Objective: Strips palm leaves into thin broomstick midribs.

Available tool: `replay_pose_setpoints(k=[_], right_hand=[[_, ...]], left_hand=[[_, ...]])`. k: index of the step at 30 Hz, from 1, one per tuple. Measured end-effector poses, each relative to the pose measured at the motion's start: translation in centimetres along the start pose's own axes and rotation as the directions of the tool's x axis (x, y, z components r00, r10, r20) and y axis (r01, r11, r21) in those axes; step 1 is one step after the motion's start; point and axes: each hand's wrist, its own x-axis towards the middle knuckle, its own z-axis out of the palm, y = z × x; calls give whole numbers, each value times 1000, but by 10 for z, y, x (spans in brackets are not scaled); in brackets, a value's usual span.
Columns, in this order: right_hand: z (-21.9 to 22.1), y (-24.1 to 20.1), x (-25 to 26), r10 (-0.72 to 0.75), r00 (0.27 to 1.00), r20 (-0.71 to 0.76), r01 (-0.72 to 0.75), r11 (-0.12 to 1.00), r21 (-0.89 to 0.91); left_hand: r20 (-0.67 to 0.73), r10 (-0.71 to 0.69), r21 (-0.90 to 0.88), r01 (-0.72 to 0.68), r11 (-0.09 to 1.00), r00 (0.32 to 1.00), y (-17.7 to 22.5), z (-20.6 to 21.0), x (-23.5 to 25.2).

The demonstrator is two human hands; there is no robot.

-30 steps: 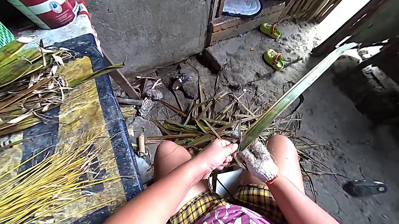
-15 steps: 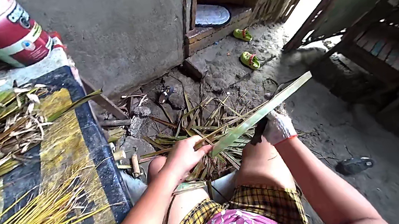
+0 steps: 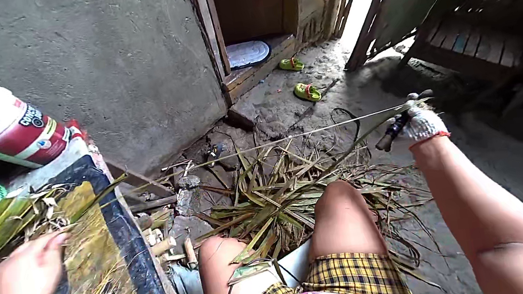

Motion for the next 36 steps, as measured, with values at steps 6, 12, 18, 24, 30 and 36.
replay_pose_setpoints(k=[6, 12, 18, 24, 30, 36], right_hand=[[-20, 3, 21, 18, 992, -124, -7, 996, 93], [3, 30, -36, -182, 982, -59, 85, 690, -719], [46, 83, -174, 71, 675, 734, 421, 780, -462], [70, 83, -286, 158, 113, 981, 457, 869, -193], [77, 92, -309, 299, 141, 944, 303, 895, -328], [77, 89, -313, 365, 249, 897, 29, 923, -383]], left_hand=[[-213, -298, -305, 227, 925, 930, -67, -42, -28], [72, -239, -158, 248, 956, 968, 64, -56, -100], [249, 9, -439, 105, 892, 968, 186, -10, -141], [339, 186, -556, 36, 830, 922, 244, 3, -160], [311, 231, -461, -66, 885, 922, 257, 14, -180], [-59, 309, -241, -314, 918, 949, 262, 30, -196]])
